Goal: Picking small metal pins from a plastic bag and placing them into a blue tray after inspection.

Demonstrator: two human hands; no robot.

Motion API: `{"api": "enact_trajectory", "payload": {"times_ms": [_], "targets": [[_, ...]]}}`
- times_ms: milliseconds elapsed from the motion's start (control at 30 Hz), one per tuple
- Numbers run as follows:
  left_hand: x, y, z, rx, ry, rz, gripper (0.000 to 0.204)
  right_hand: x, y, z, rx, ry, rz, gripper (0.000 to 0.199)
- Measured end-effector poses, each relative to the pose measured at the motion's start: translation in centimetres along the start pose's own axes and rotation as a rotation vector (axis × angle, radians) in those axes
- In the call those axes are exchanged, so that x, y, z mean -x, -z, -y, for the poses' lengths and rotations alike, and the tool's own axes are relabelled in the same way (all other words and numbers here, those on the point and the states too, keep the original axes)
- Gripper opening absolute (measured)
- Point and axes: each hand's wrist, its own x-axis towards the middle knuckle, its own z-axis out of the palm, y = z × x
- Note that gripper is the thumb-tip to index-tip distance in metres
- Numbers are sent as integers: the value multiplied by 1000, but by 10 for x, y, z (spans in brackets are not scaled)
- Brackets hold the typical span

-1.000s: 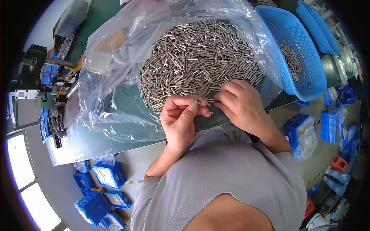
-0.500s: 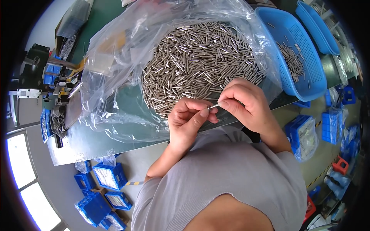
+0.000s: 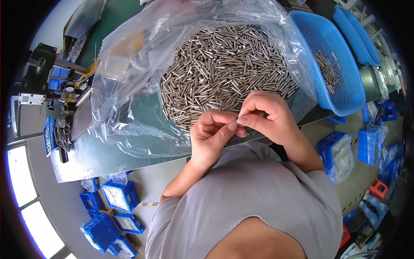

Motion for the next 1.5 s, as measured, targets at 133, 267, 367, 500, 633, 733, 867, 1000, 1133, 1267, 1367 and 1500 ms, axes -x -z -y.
{"api": "enact_trajectory", "payload": {"times_ms": [133, 267, 367, 500, 633, 733, 867, 1000, 1133, 1267, 1367, 1500], "targets": [[2, 1, 1, -47, 14, 3, 7, 1, 1, 5, 72, 9, 3, 10], [2, -3, 0, -39, 37, -26, 6, 5, 4, 9, 254, 141, -40, 9], [0, 0, 2, 27, -46, -28, 5, 13, 24, 23, 238, 88, -317, 7], [-1, 3, 5, 94, -146, -73, 5, 25, 75, 23, 630, 135, -989, 7], [-3, 1, 5, 131, -264, -159, 6, 18, 76, 33, 983, 106, -984, 13], [-3, 2, 5, 151, -263, -173, 7, 16, 36, 26, 731, 152, -396, 18], [-4, 2, 6, 174, -262, -178, 7, 4, 2, -6, 662, 289, -77, 21], [-4, 1, 5, 164, -260, -178, 7, -5, -6, -11, 801, 301, 63, 7], [-3, 1, 5, 161, -254, -180, 7, -8, -5, -10, 864, 305, 89, 6], [-3, 2, 5, 151, -244, -180, 7, -2, 5, -7, 906, 284, 75, 7], [-3, 1, 4, 163, -236, -181, 7, 1, 7, -4, 985, 248, 95, 7], [-3, 0, 4, 155, -228, -185, 6, 3, 4, -1, 1060, 273, 73, 7]]}}
